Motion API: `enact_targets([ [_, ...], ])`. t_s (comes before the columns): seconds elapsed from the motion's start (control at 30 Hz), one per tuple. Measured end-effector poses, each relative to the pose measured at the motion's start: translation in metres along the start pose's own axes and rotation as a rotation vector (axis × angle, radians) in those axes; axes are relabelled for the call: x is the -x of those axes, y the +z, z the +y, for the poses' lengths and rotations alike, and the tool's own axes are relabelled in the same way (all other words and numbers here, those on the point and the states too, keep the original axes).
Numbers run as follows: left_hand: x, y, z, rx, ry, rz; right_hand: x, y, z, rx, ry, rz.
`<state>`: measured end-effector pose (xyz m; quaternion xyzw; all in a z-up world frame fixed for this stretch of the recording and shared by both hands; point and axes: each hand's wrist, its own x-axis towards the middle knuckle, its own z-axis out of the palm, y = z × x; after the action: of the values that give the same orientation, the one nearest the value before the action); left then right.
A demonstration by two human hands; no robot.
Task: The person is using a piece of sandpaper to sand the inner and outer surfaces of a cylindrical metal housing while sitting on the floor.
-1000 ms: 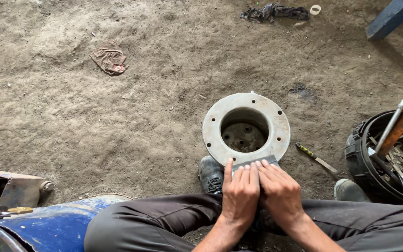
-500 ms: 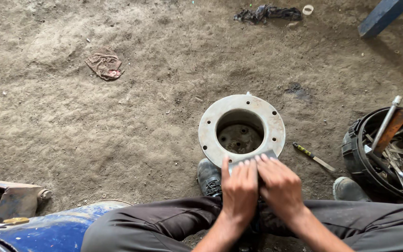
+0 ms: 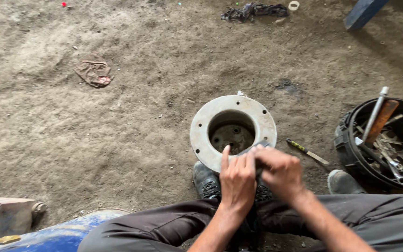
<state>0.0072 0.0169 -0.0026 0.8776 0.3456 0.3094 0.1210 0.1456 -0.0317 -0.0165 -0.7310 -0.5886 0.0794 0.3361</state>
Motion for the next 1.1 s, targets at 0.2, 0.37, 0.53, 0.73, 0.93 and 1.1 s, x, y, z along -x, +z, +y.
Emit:
enact_targets([
  [0.2, 0.024, -0.014, 0.007, -0.070, -0.029, -0.013, 0.024, 0.011, -0.011, -0.016, -0.215, 0.136],
  [0.37, -0.005, 0.008, 0.005, -0.008, 0.039, 0.044, 0.001, 0.001, 0.012, -0.025, -0.206, 0.172],
  [0.53, -0.036, 0.017, 0.001, 0.006, 0.058, -0.009, -0.022, -0.004, 0.021, -0.029, -0.094, 0.186],
  [0.73, -0.004, 0.002, 0.013, -0.081, -0.026, -0.041, 0.012, 0.005, 0.006, -0.024, -0.147, 0.178],
  [0.93, -0.011, 0.017, 0.003, -0.079, 0.022, 0.020, -0.002, 0.008, 0.023, -0.046, -0.182, 0.192],
  [1.1, -0.061, 0.040, -0.011, -0.060, 0.071, -0.011, -0.051, 0.003, 0.044, 0.011, 0.041, 0.089],
])
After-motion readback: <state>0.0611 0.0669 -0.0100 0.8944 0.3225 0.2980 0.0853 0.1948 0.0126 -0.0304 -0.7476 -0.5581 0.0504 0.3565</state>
